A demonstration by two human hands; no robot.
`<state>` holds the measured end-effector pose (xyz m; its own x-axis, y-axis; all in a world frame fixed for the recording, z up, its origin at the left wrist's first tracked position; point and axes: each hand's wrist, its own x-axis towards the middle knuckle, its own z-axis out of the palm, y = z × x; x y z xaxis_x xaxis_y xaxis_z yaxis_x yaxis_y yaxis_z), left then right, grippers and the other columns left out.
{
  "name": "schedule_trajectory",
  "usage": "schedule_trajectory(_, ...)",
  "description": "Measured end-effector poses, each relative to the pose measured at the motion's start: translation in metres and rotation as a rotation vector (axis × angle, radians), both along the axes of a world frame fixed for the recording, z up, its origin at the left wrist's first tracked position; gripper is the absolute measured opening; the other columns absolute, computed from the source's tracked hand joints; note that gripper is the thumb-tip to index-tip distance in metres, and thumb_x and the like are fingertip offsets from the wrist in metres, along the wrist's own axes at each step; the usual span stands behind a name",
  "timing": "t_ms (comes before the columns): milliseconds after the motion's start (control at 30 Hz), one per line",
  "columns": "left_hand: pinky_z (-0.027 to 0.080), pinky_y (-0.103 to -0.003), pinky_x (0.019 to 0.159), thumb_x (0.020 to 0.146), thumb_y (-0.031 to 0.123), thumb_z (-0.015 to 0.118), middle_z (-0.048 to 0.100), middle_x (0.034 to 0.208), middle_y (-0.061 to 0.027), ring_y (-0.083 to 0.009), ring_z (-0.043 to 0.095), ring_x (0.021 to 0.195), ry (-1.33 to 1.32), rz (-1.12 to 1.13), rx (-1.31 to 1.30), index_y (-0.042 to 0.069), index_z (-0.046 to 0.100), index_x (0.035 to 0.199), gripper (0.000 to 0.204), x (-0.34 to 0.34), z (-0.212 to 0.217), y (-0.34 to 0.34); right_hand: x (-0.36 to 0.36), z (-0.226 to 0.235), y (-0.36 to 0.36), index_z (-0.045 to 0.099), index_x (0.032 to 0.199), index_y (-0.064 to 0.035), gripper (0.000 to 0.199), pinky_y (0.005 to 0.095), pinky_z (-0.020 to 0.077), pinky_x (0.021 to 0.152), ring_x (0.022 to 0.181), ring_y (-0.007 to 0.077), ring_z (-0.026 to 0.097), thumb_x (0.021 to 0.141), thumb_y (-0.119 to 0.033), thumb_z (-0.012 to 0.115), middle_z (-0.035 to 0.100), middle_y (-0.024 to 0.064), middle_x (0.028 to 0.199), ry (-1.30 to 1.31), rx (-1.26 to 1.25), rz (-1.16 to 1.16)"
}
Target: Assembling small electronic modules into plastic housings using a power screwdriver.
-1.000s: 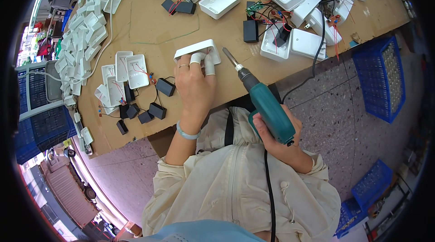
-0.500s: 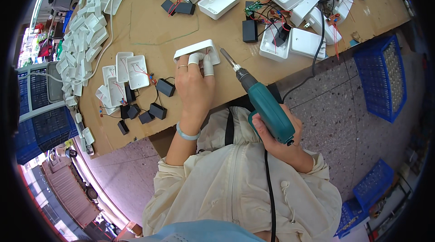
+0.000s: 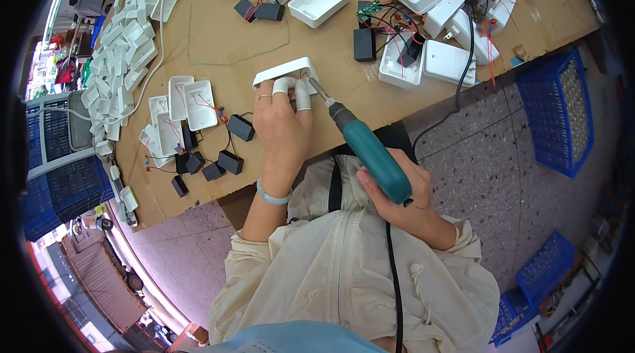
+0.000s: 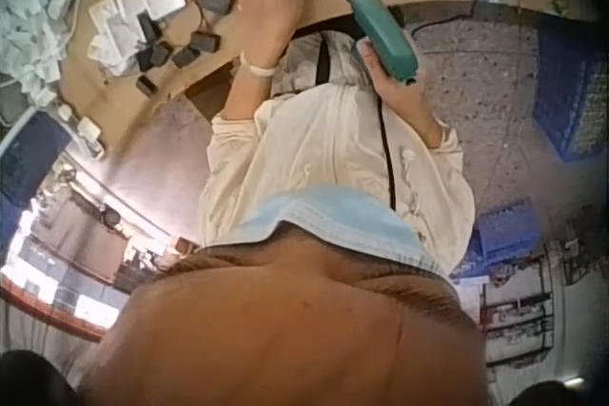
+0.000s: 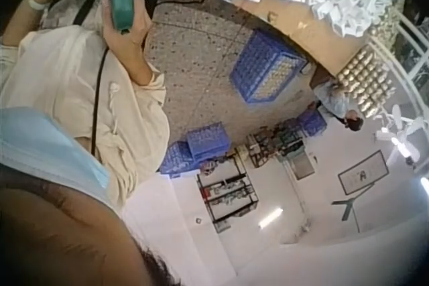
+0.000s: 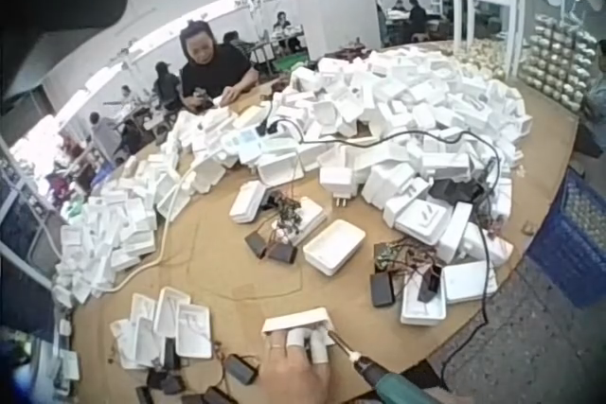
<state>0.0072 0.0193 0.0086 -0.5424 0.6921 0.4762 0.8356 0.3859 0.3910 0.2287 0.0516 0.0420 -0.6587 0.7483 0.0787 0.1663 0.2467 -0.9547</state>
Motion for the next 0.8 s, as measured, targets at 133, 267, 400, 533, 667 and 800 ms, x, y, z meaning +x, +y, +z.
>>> schedule_trajectory(133, 0.05, -0.043, 0.068, 0.086, 0.005, 0.071, 0.062, 0.089, -0.015, -0.0336, 0.062, 0.08, 0.014, 0.006, -0.011, -0.002, 0.067, 0.092, 0.01, 0.0, 0.002, -0.001, -0.011, -0.002, 0.0, 0.064, 0.113, 0.0033, 0.028, 0.0269, 0.0547, 0.07, 0.077, 0.0165, 0.072, 0.089, -0.004, 0.077, 0.072, 0.0113, 0.088, -0.028, -0.013, -0.002)
schedule_trajectory(267, 0.052, -0.046, 0.08, 0.088, 0.01, 0.071, 0.063, 0.106, -0.018, -0.0372, 0.061, 0.095, -0.064, -0.005, -0.083, -0.003, 0.069, 0.1, 0.018, 0.0, 0.001, -0.004, -0.014, -0.006, -0.002, 0.064, 0.112, 0.0032, 0.027, 0.0273, 0.0543, 0.072, 0.079, 0.0173, 0.072, 0.09, -0.004, 0.077, 0.072, 0.0116, 0.09, -0.032, -0.033, -0.012)
schedule_trajectory(400, 0.051, -0.048, 0.082, 0.088, 0.01, 0.07, 0.063, 0.106, -0.0182, -0.038, 0.061, 0.096, -0.07, -0.012, -0.081, -0.003, 0.068, 0.1, 0.018, -0.001, 0.001, -0.005, -0.015, -0.007, -0.003, 0.064, 0.113, 0.0035, 0.028, 0.0272, 0.0543, 0.072, 0.08, 0.017, 0.072, 0.089, -0.005, 0.078, 0.072, 0.012, 0.09, -0.024, -0.056, -0.021)
schedule_trajectory(533, 0.05, -0.043, 0.07, 0.084, 0.005, 0.072, 0.063, 0.094, -0.0145, -0.0339, 0.062, 0.083, 0.037, -0.01, -0.004, -0.002, 0.068, 0.094, 0.012, -0.003, -0.001, -0.002, -0.017, -0.007, -0.004, 0.064, 0.113, 0.0037, 0.029, 0.0272, 0.0543, 0.073, 0.081, 0.0169, 0.072, 0.09, -0.005, 0.078, 0.072, 0.0121, 0.091, -0.022, -0.048, -0.02)
schedule_trajectory(667, 0.05, -0.044, 0.072, 0.083, 0.005, 0.072, 0.063, 0.095, -0.0147, -0.0344, 0.062, 0.084, 0.026, -0.023, -0.009, -0.002, 0.068, 0.094, 0.013, -0.003, 0.001, -0.002, -0.018, -0.008, -0.006, 0.064, 0.114, 0.0036, 0.029, 0.0272, 0.0542, 0.073, 0.08, 0.0168, 0.071, 0.09, -0.005, 0.077, 0.072, 0.0119, 0.09, -0.022, -0.057, -0.029)
schedule_trajectory(800, 0.05, -0.044, 0.073, 0.083, 0.004, 0.072, 0.064, 0.096, -0.0152, -0.0353, 0.062, 0.085, 0.05, -0.042, 0.025, -0.003, 0.068, 0.094, 0.013, -0.005, -0.004, -0.001, -0.018, -0.007, -0.007, 0.063, 0.113, 0.0031, 0.028, 0.0272, 0.0539, 0.072, 0.08, 0.0166, 0.071, 0.09, -0.006, 0.077, 0.072, 0.0118, 0.09, -0.031, -0.067, -0.026)
